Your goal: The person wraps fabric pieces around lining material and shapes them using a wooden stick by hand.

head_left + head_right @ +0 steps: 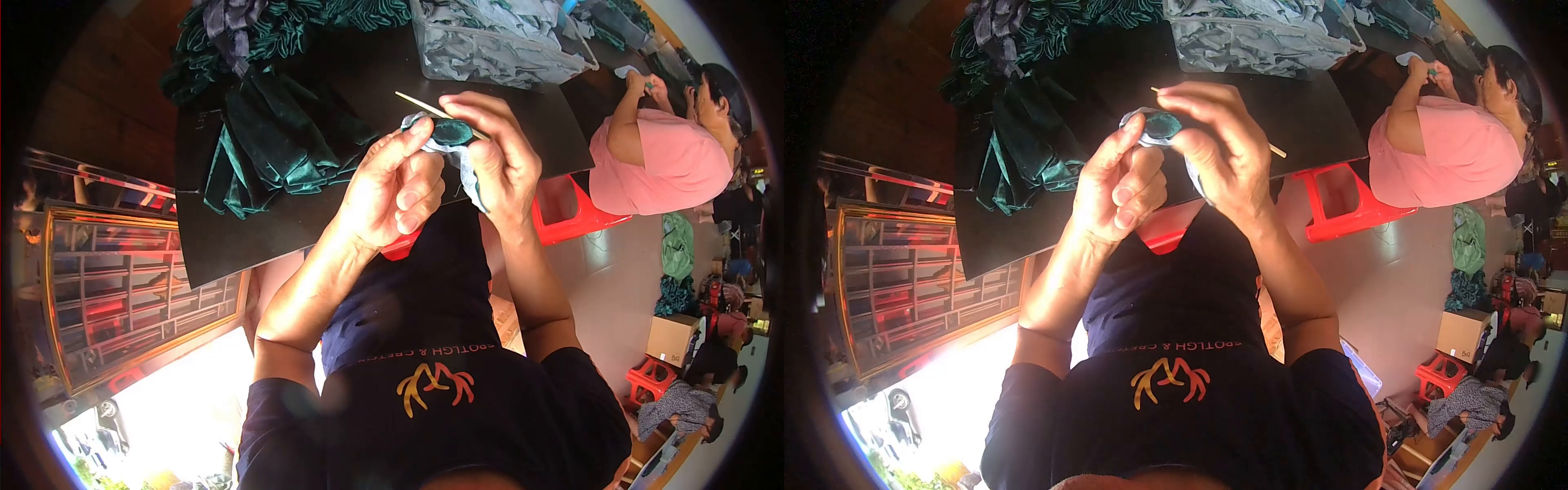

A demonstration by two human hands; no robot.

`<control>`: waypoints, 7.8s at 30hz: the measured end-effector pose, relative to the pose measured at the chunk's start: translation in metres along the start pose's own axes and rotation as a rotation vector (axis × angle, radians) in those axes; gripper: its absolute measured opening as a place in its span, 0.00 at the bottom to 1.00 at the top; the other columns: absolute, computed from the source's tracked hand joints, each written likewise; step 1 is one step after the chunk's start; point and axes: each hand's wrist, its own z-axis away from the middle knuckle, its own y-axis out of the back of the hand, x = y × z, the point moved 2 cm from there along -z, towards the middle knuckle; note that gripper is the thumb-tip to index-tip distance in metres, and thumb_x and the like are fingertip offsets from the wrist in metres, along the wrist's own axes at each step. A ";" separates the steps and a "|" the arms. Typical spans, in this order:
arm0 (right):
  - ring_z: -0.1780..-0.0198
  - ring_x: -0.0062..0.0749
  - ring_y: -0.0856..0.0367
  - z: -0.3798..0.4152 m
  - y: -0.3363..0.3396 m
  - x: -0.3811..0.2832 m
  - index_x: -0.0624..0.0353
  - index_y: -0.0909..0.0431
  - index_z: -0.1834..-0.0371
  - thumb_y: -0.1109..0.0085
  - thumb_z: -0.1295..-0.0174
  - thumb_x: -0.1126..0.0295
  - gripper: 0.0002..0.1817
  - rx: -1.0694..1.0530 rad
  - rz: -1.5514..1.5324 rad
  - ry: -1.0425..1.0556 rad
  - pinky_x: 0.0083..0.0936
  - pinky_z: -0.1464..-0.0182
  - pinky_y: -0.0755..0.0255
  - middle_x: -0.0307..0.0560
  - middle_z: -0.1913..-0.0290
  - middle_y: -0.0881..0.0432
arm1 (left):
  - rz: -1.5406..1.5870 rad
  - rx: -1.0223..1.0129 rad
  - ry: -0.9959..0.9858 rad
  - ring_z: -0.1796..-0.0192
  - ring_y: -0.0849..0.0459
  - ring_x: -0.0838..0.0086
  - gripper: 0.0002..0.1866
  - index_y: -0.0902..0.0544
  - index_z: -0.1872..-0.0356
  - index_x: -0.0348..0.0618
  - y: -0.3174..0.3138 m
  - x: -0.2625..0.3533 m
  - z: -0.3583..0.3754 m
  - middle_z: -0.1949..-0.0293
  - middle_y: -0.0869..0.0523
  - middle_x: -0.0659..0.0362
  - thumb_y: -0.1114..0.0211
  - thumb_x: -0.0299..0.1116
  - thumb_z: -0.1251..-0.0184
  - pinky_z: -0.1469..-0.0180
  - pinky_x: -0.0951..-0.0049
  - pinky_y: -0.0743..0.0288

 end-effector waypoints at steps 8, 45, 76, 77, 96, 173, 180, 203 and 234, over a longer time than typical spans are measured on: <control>0.51 0.33 0.19 0.009 -0.014 -0.001 0.66 0.20 0.51 0.47 0.30 0.70 0.12 0.142 -0.015 -0.036 0.25 0.49 0.26 0.50 0.52 0.17 | -0.310 0.189 -0.103 0.92 0.34 0.77 0.12 0.25 0.65 0.43 -0.016 -0.005 -0.001 0.89 0.31 0.62 0.45 0.40 0.25 0.90 0.79 0.42; 0.63 0.31 0.18 -0.005 0.001 0.009 0.66 0.23 0.61 0.55 0.25 0.62 0.17 0.308 -0.363 -0.450 0.27 0.56 0.22 0.54 0.63 0.16 | -0.205 -0.094 0.020 0.80 0.27 0.73 0.27 0.40 0.32 0.43 -0.004 -0.042 0.004 0.76 0.28 0.59 0.46 0.41 0.26 0.80 0.77 0.30; 0.53 0.32 0.17 -0.005 0.034 0.015 0.70 0.20 0.56 0.54 0.26 0.54 0.25 0.267 -0.543 -0.539 0.27 0.49 0.24 0.56 0.50 0.17 | -0.899 0.210 -0.461 0.40 0.25 0.72 0.24 0.28 0.35 0.40 0.014 -0.035 -0.020 0.42 0.23 0.55 0.37 0.30 0.32 0.41 0.71 0.30; 0.53 0.29 0.18 -0.005 0.029 0.015 0.68 0.19 0.56 0.53 0.27 0.55 0.24 0.236 -0.514 -0.510 0.25 0.49 0.24 0.53 0.49 0.18 | -0.847 0.213 -0.418 0.40 0.27 0.72 0.25 0.27 0.36 0.41 0.018 -0.039 -0.023 0.41 0.25 0.56 0.34 0.30 0.34 0.39 0.71 0.33; 0.59 0.27 0.17 -0.013 0.090 0.022 0.66 0.19 0.60 0.50 0.28 0.55 0.22 0.146 -0.299 -0.629 0.25 0.58 0.22 0.52 0.58 0.15 | -0.617 0.233 -0.175 0.61 0.17 0.77 0.08 0.19 0.61 0.40 0.022 0.008 -0.012 0.64 0.15 0.59 0.38 0.34 0.31 0.56 0.72 0.21; 0.65 0.17 0.24 0.016 -0.022 0.027 0.64 0.26 0.60 0.42 0.32 0.71 0.07 0.094 -0.100 -0.441 0.17 0.63 0.29 0.40 0.64 0.23 | -1.119 0.356 -0.918 0.58 0.22 0.77 0.05 0.21 0.63 0.38 0.027 0.007 -0.028 0.64 0.20 0.60 0.35 0.20 0.37 0.50 0.76 0.28; 0.67 0.24 0.23 0.016 -0.022 0.024 0.63 0.24 0.62 0.40 0.35 0.73 0.05 0.048 -0.008 -0.383 0.22 0.68 0.30 0.42 0.66 0.22 | -1.087 0.434 -0.792 0.57 0.22 0.78 0.10 0.22 0.54 0.38 0.026 0.009 -0.024 0.62 0.19 0.61 0.38 0.19 0.36 0.51 0.78 0.28; 0.65 0.36 0.21 0.002 -0.023 0.016 0.60 0.21 0.63 0.36 0.44 0.79 0.07 0.036 0.199 0.068 0.29 0.66 0.27 0.46 0.65 0.23 | -1.117 0.308 -0.912 0.55 0.23 0.80 0.10 0.27 0.59 0.40 0.027 0.016 -0.024 0.60 0.21 0.61 0.37 0.17 0.36 0.48 0.78 0.29; 0.66 0.37 0.19 0.004 -0.032 0.012 0.59 0.24 0.65 0.35 0.43 0.75 0.07 0.052 0.196 0.060 0.29 0.69 0.25 0.46 0.64 0.22 | -1.062 0.317 -0.997 0.56 0.25 0.79 0.08 0.30 0.60 0.39 0.031 0.006 -0.026 0.59 0.23 0.58 0.38 0.22 0.34 0.49 0.76 0.29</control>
